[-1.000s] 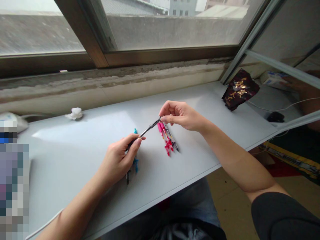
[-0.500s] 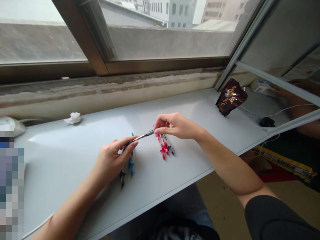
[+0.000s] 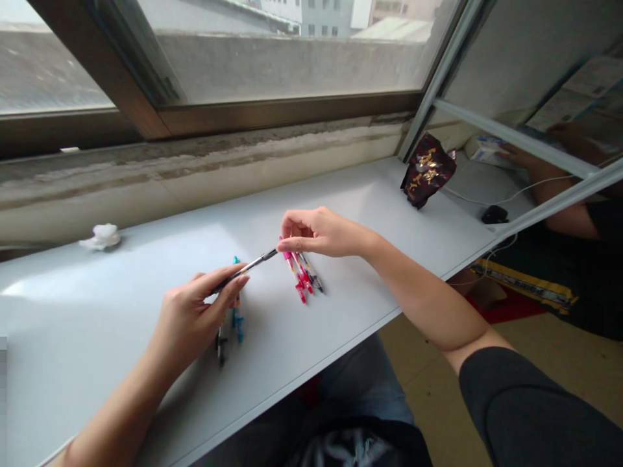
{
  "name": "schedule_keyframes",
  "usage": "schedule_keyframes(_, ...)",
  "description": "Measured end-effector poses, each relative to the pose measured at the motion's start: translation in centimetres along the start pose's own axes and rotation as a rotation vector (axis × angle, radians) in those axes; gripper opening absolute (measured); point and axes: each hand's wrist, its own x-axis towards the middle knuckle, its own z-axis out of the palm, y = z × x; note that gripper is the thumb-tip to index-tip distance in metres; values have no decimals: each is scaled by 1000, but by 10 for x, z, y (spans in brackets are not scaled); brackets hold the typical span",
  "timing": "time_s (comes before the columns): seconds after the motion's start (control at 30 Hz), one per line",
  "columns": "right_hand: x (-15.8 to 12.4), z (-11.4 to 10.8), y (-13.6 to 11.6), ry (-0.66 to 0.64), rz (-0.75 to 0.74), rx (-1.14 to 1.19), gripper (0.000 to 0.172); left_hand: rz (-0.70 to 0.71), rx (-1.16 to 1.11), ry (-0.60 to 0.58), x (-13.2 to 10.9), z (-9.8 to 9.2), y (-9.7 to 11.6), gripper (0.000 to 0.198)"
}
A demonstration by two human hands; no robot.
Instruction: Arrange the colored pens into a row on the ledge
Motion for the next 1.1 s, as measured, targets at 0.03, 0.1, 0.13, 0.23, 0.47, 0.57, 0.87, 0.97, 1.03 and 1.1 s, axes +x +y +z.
schedule_keyframes(0.03, 1, 1, 1, -28, -26, 10, 48, 6, -1, -10, 0, 0, 1, 35)
schedule_keyframes(0.1, 2, 3, 2, -69, -70, -11, 47, 40, -2, -25, 1, 1, 2, 34)
schedule_keyframes(0.13, 2, 5, 2, -77, -77, -27, 48, 61, -2, -33, 1, 1, 4, 33)
schedule_keyframes(0.23, 3, 10, 1, -87, -43, 16, 50, 73, 1, -33, 2, 1, 5, 32)
schedule_keyframes(0.47, 2, 3, 3, -181, -104, -125, 34, 70, 42, -52, 0, 1, 4, 38)
schedule_keyframes(0.57, 2, 4, 0, -230, -112, -176, 45, 206, 143, -9, -2, -1, 10, 34)
schedule_keyframes(0.87, 6, 19, 4, -92, 97, 198, 62, 344, 264, 76, -5, -3, 16, 27)
schedule_keyframes(0.97, 6, 16, 4, -50, 52, 252, 56, 217, 189, 86, -7, -2, 14, 29)
schedule_keyframes(1.03, 4, 13, 2, -28, -13, 239, 49, 117, 112, 50, -8, -2, 11, 32)
schedule_keyframes(1.1, 2, 9, 1, -61, -48, 213, 46, 92, 63, 9, -9, -2, 9, 34)
